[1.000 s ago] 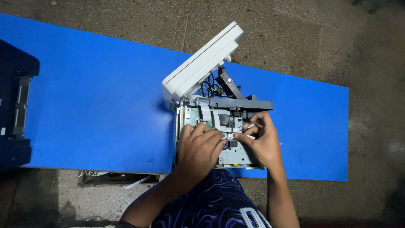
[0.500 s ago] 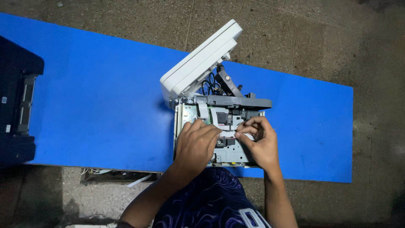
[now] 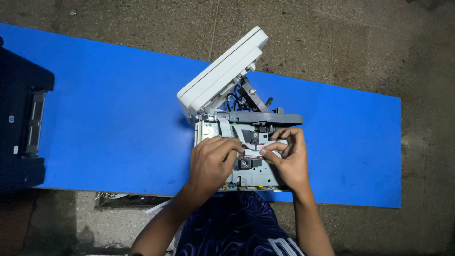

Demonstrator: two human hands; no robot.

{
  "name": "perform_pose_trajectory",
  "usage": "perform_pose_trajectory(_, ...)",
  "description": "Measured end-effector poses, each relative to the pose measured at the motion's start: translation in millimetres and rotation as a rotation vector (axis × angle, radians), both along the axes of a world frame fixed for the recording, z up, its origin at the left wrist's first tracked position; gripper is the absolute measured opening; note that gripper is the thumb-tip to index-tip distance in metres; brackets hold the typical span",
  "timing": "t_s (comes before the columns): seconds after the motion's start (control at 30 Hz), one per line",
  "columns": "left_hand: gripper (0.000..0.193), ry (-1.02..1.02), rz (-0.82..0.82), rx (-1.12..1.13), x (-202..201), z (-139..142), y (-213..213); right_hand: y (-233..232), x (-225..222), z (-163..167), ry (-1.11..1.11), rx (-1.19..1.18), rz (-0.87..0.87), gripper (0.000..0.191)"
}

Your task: The person sits on the floor and works on a disassembled white electronic device, likely a printer. They peel and fold a white strip of material, then insert it into the device's internal mechanism. They also use a small metal tool to adjust components inside the device.

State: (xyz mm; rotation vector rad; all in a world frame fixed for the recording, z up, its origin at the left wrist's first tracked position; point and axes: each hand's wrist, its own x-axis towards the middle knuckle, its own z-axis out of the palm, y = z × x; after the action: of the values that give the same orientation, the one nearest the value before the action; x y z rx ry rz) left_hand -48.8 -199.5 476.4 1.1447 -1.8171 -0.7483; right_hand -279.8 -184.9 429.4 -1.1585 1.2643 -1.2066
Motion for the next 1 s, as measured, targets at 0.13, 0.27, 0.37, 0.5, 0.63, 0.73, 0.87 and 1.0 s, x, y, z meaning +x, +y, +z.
perform_pose_trajectory(0.13, 0.005, 0.052, 0.02, 0.011, 6, 3, -2, -1, 3, 2, 0.046, -0.009, 0.006, 0.059)
perform_pose_trajectory(0.27, 0.005, -0.017, -0.065, 0.003, 8, 4, -5, -2, 3, 5, 0.065, -0.001, 0.033, 0.061)
perform_pose_trajectory(0.37, 0.005, -0.078, -0.072, 0.038, 5, 1, -6, -2, 1, 7, 0.08, 0.005, 0.042, 0.063)
perform_pose_trajectory(0.5, 0.008, -0.104, -0.144, 0.052, 0, -2, -3, 1, 2, 8, 0.054, -0.036, 0.061, 0.064)
perform_pose_trajectory(0.63, 0.006, -0.118, -0.194, 0.025, 0, -2, -2, 4, 2, 8, 0.07, -0.052, 0.057, 0.065)
perform_pose_trajectory(0.73, 0.004, -0.156, -0.209, 0.02, -2, -1, -2, 4, 1, 7, 0.094, -0.036, 0.054, 0.064)
perform_pose_trajectory(0.87, 0.003, -0.204, -0.184, 0.117, -8, 0, -4, 3, 1, 6, 0.073, -0.066, 0.075, 0.063)
perform_pose_trajectory(1.0, 0.008, -0.184, -0.092, 0.175, -12, -1, -4, 4, 3, 13, 0.101, -0.003, 0.087, 0.054)
